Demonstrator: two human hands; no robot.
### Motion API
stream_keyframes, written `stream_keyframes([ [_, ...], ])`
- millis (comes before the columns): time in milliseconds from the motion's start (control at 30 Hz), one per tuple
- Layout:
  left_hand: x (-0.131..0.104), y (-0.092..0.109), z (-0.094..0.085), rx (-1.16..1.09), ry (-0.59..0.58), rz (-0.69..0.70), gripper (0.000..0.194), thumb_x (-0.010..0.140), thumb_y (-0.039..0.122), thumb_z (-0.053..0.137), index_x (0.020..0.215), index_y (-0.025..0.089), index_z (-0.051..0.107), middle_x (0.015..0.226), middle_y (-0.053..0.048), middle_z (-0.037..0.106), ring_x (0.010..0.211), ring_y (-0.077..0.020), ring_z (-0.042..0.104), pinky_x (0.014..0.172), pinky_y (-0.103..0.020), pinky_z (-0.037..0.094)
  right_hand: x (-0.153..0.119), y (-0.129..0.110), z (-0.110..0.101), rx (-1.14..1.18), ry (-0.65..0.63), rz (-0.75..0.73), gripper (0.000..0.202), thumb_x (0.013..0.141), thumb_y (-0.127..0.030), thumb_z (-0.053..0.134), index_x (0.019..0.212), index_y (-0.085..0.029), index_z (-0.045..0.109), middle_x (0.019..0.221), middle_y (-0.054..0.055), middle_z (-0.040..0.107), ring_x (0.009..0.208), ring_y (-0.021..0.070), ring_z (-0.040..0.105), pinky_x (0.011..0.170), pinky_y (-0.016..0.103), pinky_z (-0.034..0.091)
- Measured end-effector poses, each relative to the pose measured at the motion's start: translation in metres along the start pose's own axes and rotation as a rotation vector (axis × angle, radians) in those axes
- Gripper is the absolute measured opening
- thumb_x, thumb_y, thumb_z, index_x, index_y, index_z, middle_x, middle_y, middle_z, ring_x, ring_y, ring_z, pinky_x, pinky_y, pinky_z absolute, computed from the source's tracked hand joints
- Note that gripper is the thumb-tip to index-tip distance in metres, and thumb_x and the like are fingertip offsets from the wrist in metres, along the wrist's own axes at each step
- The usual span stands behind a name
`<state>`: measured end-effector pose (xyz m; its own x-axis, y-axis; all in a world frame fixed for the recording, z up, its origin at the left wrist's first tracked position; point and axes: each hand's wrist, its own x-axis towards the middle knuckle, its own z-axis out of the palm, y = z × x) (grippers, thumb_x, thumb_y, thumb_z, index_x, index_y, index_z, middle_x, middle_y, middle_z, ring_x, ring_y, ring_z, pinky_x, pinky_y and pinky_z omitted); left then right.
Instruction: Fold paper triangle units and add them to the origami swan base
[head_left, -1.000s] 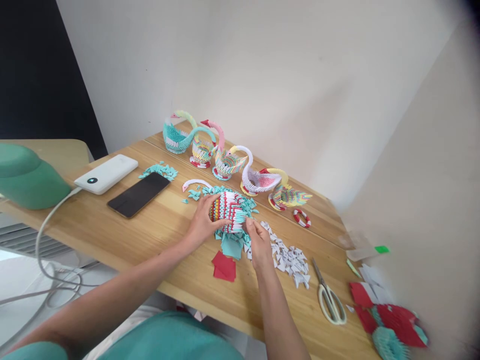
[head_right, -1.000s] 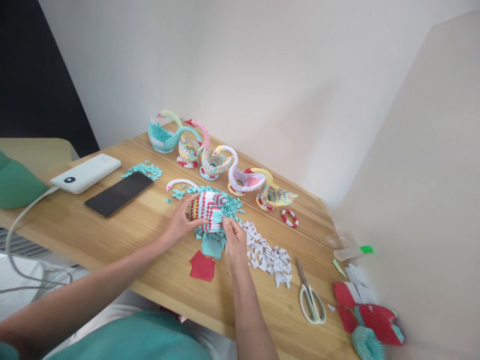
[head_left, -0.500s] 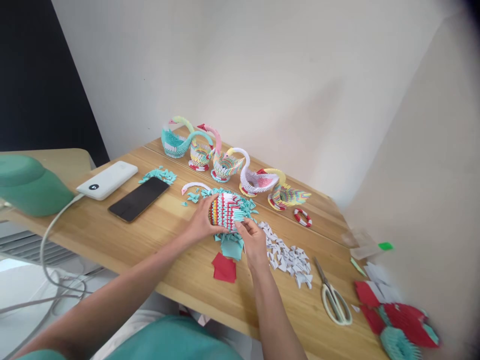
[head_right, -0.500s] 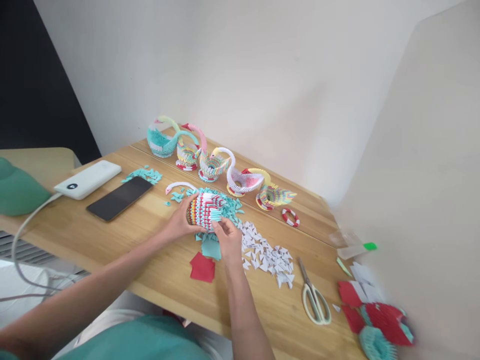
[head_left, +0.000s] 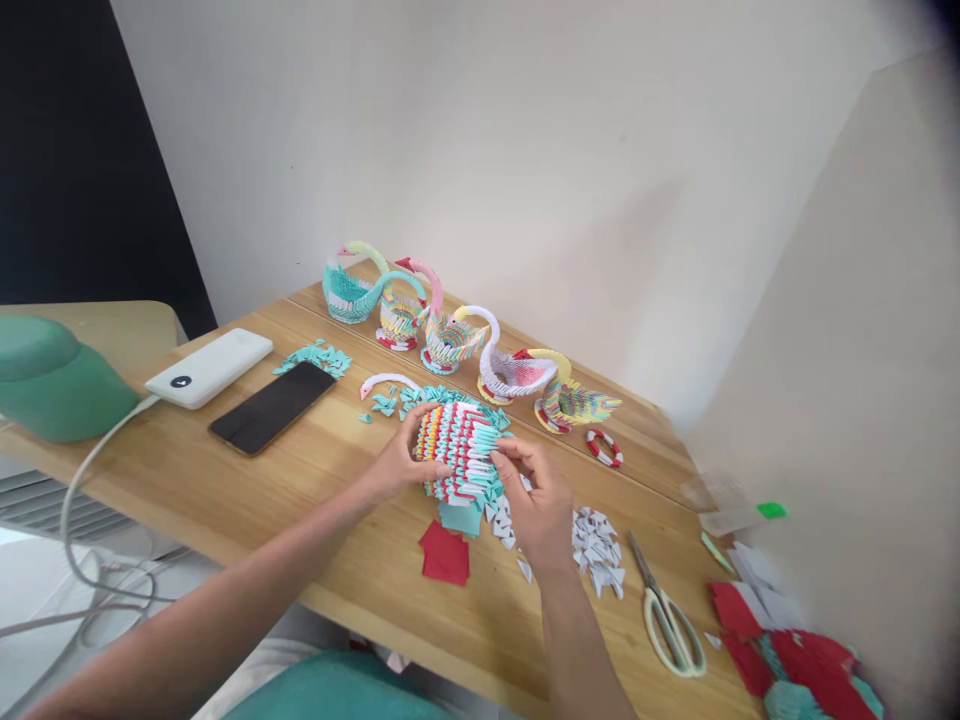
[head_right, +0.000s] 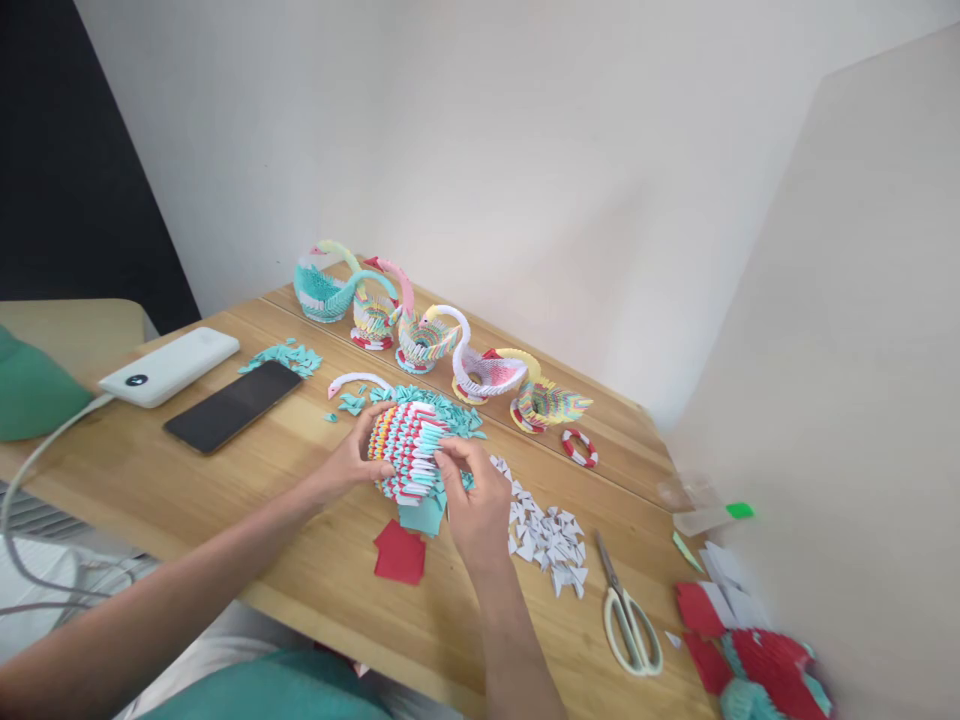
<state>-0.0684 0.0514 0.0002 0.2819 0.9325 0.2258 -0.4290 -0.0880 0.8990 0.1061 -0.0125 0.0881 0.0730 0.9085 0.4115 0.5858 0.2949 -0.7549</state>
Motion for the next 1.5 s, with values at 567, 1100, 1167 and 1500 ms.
stream_keyframes([
  [567, -0.005, 0.003, 0.003, 0.038, 0.010, 0.058, 0.101, 0.057, 0.045, 0.086, 0.138, 0.021, 0.031, 0.137, -0.016, 0.048, 0.126, -0.0352, 0.050, 0.103, -0.046, 0.045, 0.022, -0.022, -0.025, -0.621, -0.256, -0.576, 0.020, 0.098, -0.022, 0.047, 0.097, -0.019, 0.067, 0.084, 0.006, 0.073, 0.079, 0.0180, 0.068, 0.071, 0.028, 0.048],
  [1100, -0.003, 0.003, 0.005, 0.031, 0.091, 0.011, 0.102, 0.057, 0.051, 0.084, 0.140, 0.022, 0.032, 0.136, -0.015, 0.050, 0.120, -0.0331, 0.055, 0.099, -0.045, 0.048, 0.023, -0.016, -0.010, -0.445, -0.160, -0.291, 0.019, 0.095, -0.029, 0.050, 0.099, -0.024, 0.067, 0.086, 0.004, 0.073, 0.077, 0.0182, 0.068, 0.069, 0.027, 0.048],
  [1167, -0.002, 0.002, 0.004, 0.049, 0.115, 0.030, 0.103, 0.057, 0.050, 0.085, 0.140, 0.022, 0.032, 0.139, -0.016, 0.048, 0.122, -0.0333, 0.054, 0.099, -0.044, 0.049, 0.023, -0.012, -0.010, -0.217, -0.086, -0.065, 0.021, 0.092, -0.036, 0.055, 0.106, -0.025, 0.065, 0.085, 0.002, 0.073, 0.074, 0.0182, 0.068, 0.070, 0.029, 0.051],
  [1500, -0.006, 0.004, 0.003, 0.278, 0.200, 0.158, 0.103, 0.059, 0.047, 0.084, 0.144, 0.022, 0.031, 0.145, -0.016, 0.040, 0.128, -0.0344, 0.048, 0.103, -0.046, 0.045, 0.014, 0.007, 0.007, 0.331, -0.053, 0.345, 0.032, 0.080, -0.051, 0.065, 0.081, -0.019, 0.070, 0.075, 0.002, 0.067, 0.072, 0.0178, 0.060, 0.069, 0.029, 0.047],
])
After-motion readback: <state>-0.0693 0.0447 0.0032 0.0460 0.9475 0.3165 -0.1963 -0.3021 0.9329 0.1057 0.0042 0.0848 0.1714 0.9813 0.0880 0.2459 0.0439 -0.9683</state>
